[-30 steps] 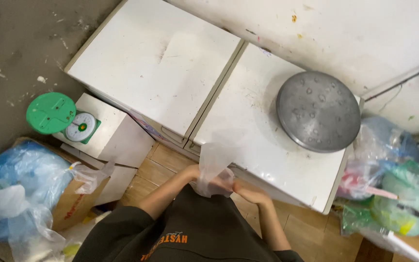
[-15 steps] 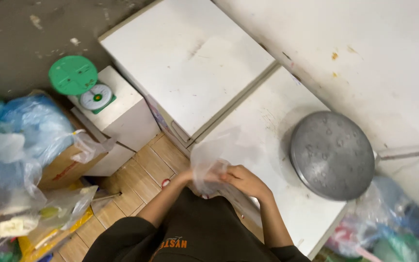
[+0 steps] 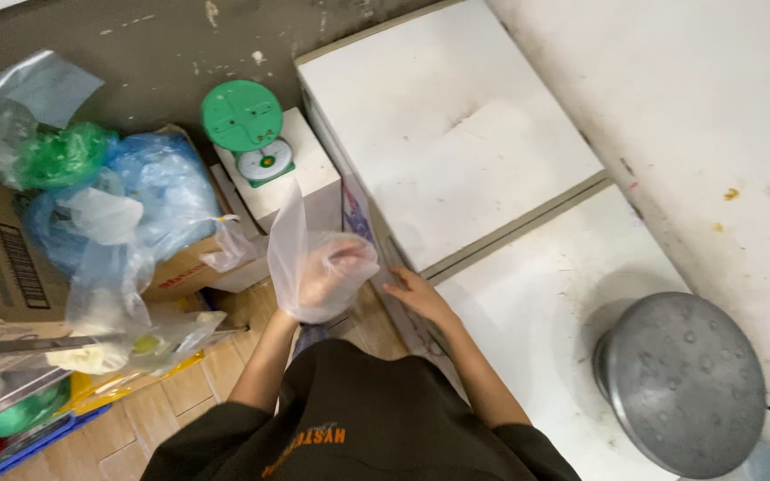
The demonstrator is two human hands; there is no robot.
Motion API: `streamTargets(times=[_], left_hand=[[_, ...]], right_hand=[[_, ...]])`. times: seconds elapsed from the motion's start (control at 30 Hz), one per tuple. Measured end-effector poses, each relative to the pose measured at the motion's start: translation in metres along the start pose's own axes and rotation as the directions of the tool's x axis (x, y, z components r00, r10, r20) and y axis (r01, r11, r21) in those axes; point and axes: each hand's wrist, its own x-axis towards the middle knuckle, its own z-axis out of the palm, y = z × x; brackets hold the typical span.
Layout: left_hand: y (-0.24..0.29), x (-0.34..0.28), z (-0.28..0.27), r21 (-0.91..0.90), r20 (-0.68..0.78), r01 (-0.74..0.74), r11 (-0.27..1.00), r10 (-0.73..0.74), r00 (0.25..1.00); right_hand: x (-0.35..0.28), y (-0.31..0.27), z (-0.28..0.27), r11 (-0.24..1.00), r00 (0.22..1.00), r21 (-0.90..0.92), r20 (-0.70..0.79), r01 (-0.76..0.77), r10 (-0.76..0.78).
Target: The person picks up a plastic pastry bag from a shelf, opens it by hand, and places it into a walk-in cooler. They then use a spatula to scoop white frosting from a bowl into the pastry bag, adding red frosting from a smaller tube, and then flattening a small piece of dough by hand on the counter.
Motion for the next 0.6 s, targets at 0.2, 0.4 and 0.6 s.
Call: streamTargets(times=[0.2,0.4,0.6], left_hand=[[-0.022,0.050,-0.087,-0.097,-0.100,0.036,0.995,-0.046,0.994],[-0.030,0.087,-0.163,-0.133,0.077,-0.007,0.991,0.017,0.997],[-0.066,0.109,-0.199,-0.150,0.057,0.032,0.988,-0.024,0.998]], right_hand=[[0.080,0.059,0.070,0.946,0.957,-0.279,-0.279,-0.164,0.084],[0.088,0.041,0.067,0.944,0.948,-0.129,-0.133,-0.304,0.288],[0.081,-0.002,0.036,0.868,0.936,-0.355,-0.079,-0.348,0.343]])
